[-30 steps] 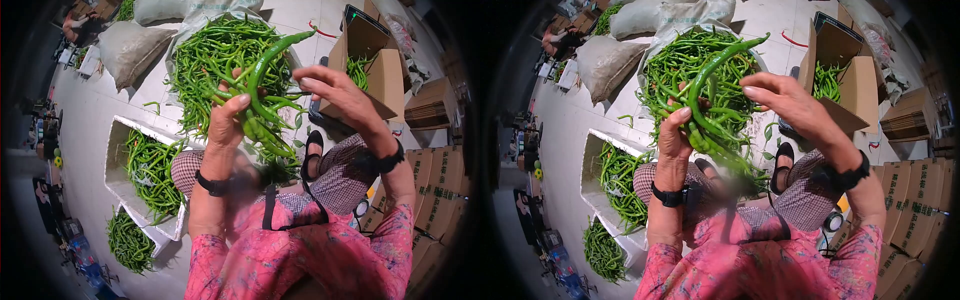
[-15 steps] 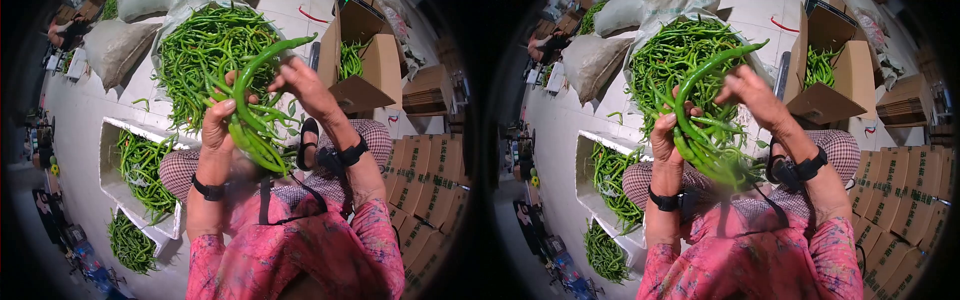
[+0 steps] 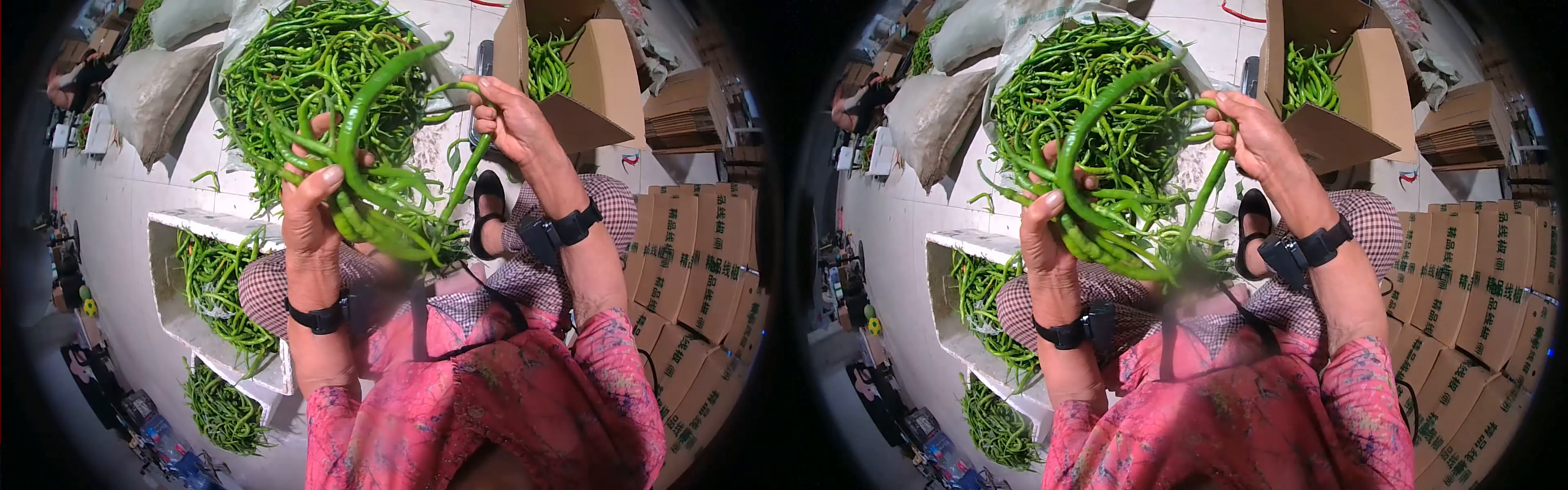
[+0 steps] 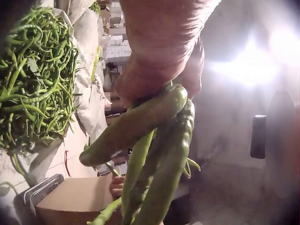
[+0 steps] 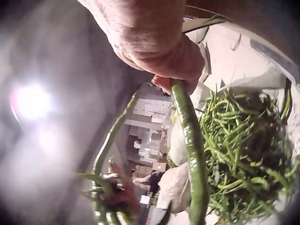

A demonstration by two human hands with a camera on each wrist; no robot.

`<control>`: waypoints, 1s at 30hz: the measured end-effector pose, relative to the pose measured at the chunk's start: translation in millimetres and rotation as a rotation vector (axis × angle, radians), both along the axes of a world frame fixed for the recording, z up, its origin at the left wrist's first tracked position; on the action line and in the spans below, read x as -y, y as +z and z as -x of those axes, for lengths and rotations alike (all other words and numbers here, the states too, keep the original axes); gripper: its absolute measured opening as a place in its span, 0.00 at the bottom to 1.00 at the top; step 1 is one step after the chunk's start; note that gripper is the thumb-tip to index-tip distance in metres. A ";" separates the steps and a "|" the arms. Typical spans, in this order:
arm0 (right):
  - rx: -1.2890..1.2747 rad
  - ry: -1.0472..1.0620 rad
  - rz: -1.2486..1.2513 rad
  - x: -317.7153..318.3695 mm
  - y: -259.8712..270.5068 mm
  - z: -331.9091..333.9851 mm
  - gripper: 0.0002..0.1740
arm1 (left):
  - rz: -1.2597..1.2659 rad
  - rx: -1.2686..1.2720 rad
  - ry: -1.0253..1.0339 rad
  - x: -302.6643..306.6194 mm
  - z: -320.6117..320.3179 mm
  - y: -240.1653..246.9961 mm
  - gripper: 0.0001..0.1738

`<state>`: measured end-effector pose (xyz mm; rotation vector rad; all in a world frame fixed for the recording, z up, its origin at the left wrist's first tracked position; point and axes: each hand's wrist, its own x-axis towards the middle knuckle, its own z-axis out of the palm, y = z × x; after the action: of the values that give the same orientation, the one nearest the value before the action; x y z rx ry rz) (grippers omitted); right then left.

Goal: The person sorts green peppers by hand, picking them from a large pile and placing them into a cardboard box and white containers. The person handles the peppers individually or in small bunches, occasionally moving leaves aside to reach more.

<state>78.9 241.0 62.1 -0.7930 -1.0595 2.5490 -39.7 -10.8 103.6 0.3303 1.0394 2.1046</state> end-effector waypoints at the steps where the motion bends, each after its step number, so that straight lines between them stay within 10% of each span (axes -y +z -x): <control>1: 0.054 0.001 -0.154 -0.2 -0.7 0.3 0.15 | -0.019 0.024 -0.010 1.1 1.0 0.6 0.37; 11: 0.030 0.116 -0.221 -1.2 16.4 -3.4 0.15 | 0.072 -0.029 -0.019 -11.6 -12.1 -1.4 0.37; 21: -0.068 0.337 -0.166 13.7 30.6 -2.1 0.22 | 0.362 -1.413 -0.078 -31.6 -55.6 -12.1 0.32; 26: -0.157 0.295 -0.103 10.1 28.8 -5.0 0.21 | 0.391 -0.538 -0.133 -20.8 -56.7 14.0 0.32; 30: -0.378 0.345 0.052 -0.5 25.3 -10.9 0.23 | -0.091 -0.100 0.117 0.3 -25.7 22.4 0.37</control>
<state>89.8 241.5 87.5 -0.1270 -1.0787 2.8600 -14.0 -11.0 126.0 0.4324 1.0439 2.2648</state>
